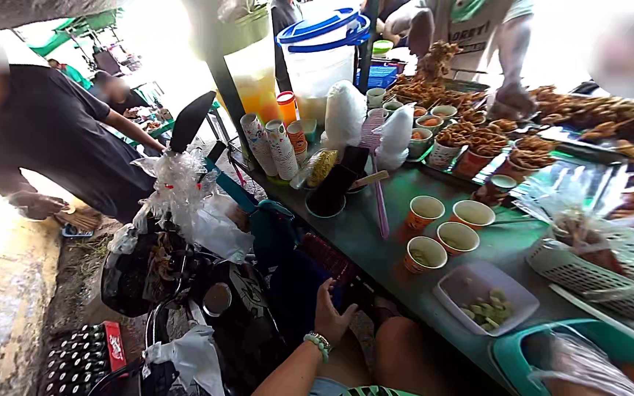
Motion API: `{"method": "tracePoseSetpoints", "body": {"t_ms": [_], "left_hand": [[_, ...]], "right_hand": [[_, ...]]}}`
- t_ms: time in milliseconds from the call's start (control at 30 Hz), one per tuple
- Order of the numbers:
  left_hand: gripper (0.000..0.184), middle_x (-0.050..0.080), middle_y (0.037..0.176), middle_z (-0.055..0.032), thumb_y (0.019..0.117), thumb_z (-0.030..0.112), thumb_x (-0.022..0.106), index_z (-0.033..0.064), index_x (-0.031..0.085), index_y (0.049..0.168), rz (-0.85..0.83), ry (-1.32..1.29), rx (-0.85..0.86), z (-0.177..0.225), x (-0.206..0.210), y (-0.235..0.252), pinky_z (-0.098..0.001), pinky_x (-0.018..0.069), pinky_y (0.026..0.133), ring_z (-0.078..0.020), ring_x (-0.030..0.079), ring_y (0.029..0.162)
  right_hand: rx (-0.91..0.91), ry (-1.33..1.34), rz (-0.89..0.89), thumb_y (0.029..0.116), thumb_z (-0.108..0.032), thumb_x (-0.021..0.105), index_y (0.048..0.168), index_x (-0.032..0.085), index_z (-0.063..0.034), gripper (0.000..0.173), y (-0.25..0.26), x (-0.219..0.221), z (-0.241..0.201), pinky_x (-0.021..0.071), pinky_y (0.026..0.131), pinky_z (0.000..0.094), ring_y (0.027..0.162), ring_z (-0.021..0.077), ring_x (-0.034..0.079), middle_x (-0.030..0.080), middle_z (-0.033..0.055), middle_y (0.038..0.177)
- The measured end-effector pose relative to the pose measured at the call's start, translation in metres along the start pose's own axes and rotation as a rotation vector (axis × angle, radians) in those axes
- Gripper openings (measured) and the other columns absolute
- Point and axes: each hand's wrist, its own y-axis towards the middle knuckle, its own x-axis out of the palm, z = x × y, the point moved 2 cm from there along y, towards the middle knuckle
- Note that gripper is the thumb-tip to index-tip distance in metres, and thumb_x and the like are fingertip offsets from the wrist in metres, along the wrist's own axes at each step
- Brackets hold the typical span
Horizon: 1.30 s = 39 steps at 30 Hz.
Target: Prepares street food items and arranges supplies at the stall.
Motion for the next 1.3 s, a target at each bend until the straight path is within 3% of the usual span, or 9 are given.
{"method": "tracePoseSetpoints", "body": {"t_ms": [100,300,567,667,867,1000,1100,1200,1300], "left_hand": [[0.077,0.051,0.143,-0.0311,0.0862,0.018,0.078,-0.014,0.039,0.145,0.039,0.063,-0.03,-0.006,-0.021,0.006,-0.0437,0.0501,0.103,-0.036,0.057,0.125],[0.066,0.047,0.144,-0.0349,0.0919,0.013,0.07,-0.0154,0.04,0.143,0.151,0.202,0.07,0.038,-0.078,0.084,-0.0455,0.0501,0.103,-0.0398,0.056,0.127],[0.049,0.048,0.148,-0.0299,0.0955,0.013,0.067,-0.0102,0.054,0.136,0.246,0.359,0.177,0.11,-0.135,0.198,-0.0478,0.0425,0.111,-0.0396,0.048,0.137],[0.047,0.05,0.145,-0.0281,0.095,0.014,0.07,-0.0062,0.057,0.136,0.155,0.506,0.167,0.122,-0.136,0.23,-0.0531,0.0339,0.117,-0.0422,0.044,0.14],[0.057,0.046,0.151,-0.0273,0.0949,0.025,0.073,-0.0029,0.054,0.141,-0.121,0.695,-0.053,0.116,-0.119,0.272,-0.0564,0.0349,0.117,-0.0444,0.041,0.142],[0.063,0.042,0.15,-0.0353,0.1003,0.027,0.064,-0.0106,0.043,0.145,0.194,0.554,0.095,0.123,-0.137,0.299,-0.0592,0.0342,0.117,-0.0496,0.04,0.141],[0.066,0.037,0.149,-0.0411,0.104,0.027,0.057,-0.0169,0.033,0.148,0.504,0.393,0.153,0.143,-0.171,0.325,-0.0538,0.0335,0.117,-0.051,0.039,0.141],[0.071,0.039,0.153,-0.0333,0.1052,0.034,0.054,-0.0116,0.027,0.153,0.769,0.199,0.064,0.144,-0.206,0.36,-0.0424,0.0323,0.119,-0.0392,0.04,0.143],[0.069,0.04,0.154,-0.0274,0.1068,0.039,0.05,-0.0065,0.029,0.154,0.853,0.105,-0.036,0.141,-0.229,0.383,-0.0383,0.0332,0.118,-0.0311,0.042,0.143]], "right_hand": [[-0.238,0.139,0.386,0.0914,-0.022,0.066,0.132,0.053,0.0159,0.057,0.079,0.059,0.052,0.0449,0.099,0.0719,0.124,0.0562,0.056,0.055,0.0414,0.132],[-0.31,0.2,0.584,0.0859,-0.031,0.069,0.126,0.061,0.0089,0.057,0.108,0.083,0.066,0.0489,0.093,0.0706,0.119,0.0534,0.061,0.062,0.0348,0.126],[-0.278,0.263,0.515,0.087,-0.029,0.068,0.125,0.062,0.0052,0.052,0.096,0.071,0.06,0.0468,0.096,0.0693,0.122,0.0503,0.06,0.062,0.0324,0.128],[-0.283,0.236,0.546,0.087,-0.029,0.068,0.125,0.063,0.0047,0.052,0.096,0.072,0.06,0.0484,0.097,0.067,0.122,0.0493,0.061,0.063,0.0309,0.128],[-0.204,0.21,0.406,0.0948,-0.024,0.061,0.135,0.055,0.0094,0.053,0.072,0.055,0.047,0.0455,0.104,0.064,0.13,0.0481,0.056,0.057,0.0328,0.139],[-0.231,0.214,0.477,0.094,-0.027,0.061,0.127,0.06,0.0077,0.048,0.073,0.061,0.051,0.0491,0.1,0.0614,0.126,0.0463,0.06,0.061,0.0305,0.134],[-0.225,0.232,0.461,0.0931,-0.031,0.062,0.127,0.06,0.0061,0.05,0.077,0.064,0.052,0.049,0.099,0.0618,0.125,0.0464,0.06,0.062,0.0299,0.133],[-0.198,0.23,0.435,0.0933,-0.032,0.062,0.128,0.059,0.0067,0.053,0.076,0.063,0.051,0.0496,0.098,0.062,0.124,0.0468,0.061,0.062,0.0308,0.132],[-0.195,0.251,0.391,0.0937,-0.034,0.063,0.131,0.058,0.0062,0.055,0.074,0.061,0.052,0.0474,0.102,0.0616,0.128,0.0462,0.058,0.06,0.0313,0.136]]}}
